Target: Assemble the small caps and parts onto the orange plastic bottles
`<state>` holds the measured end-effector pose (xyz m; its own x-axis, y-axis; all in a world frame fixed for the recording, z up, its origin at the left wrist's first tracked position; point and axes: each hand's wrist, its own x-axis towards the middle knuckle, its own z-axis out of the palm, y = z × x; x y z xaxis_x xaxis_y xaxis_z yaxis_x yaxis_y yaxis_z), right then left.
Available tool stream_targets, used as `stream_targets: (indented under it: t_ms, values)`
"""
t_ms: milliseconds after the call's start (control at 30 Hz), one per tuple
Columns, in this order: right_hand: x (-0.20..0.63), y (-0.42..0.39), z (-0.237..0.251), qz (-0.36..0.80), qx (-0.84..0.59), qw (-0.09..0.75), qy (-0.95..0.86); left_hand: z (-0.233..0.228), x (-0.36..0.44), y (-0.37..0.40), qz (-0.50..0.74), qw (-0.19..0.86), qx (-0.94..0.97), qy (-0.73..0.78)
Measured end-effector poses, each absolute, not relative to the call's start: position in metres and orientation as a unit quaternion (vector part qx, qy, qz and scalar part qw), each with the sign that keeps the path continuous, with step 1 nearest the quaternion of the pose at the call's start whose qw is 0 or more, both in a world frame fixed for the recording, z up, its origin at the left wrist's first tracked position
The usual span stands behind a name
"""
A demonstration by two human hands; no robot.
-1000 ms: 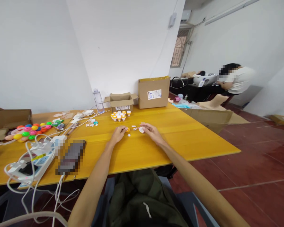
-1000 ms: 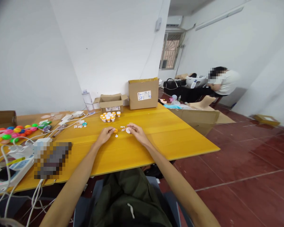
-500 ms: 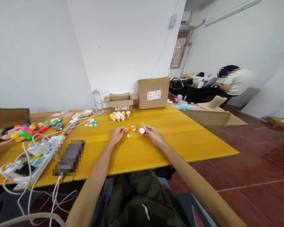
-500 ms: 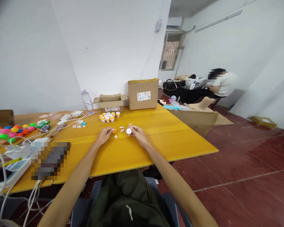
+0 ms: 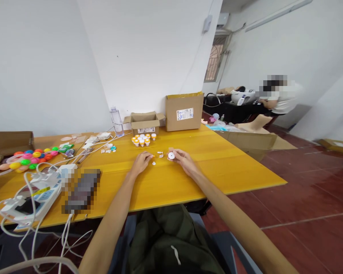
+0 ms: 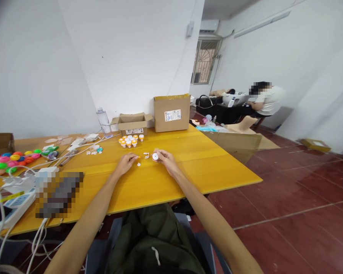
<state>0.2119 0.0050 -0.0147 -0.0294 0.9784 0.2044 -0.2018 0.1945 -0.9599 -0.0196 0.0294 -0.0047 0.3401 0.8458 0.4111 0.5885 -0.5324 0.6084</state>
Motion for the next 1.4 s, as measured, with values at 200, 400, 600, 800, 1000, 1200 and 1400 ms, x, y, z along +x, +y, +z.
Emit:
stream_targets:
  t_ms: [200,400,600,800,1000,1200,1400]
  values:
    - [0.22,0.011,-0.018,0.28,-0.505,0.6,-0.554,-0.005,-0.02,0.029,0.353,0.19,0.804,0.439]
    - [0.219,0.006,-0.022,0.096,-0.599,0.414,-0.679,-0.01,-0.02,0.032,0.353,0.205,0.796,0.447]
    - [0.219,0.006,-0.025,0.057,-0.587,0.377,-0.714,-0.012,-0.021,0.033,0.351,0.196,0.791,0.46]
    - [0.217,0.006,-0.026,0.063,-0.553,0.389,-0.734,-0.006,-0.021,0.03,0.333,0.17,0.807,0.458]
    - [0.24,0.024,-0.015,0.015,-0.628,0.328,-0.706,-0.006,-0.022,0.029,0.335,0.174,0.806,0.457]
    - [0.292,0.066,-0.005,-0.038,-0.736,0.189,-0.649,-0.008,-0.021,0.028,0.349,0.177,0.801,0.453]
    - [0.308,0.098,-0.009,-0.041,-0.753,0.148,-0.639,-0.01,-0.021,0.026,0.358,0.187,0.794,0.455]
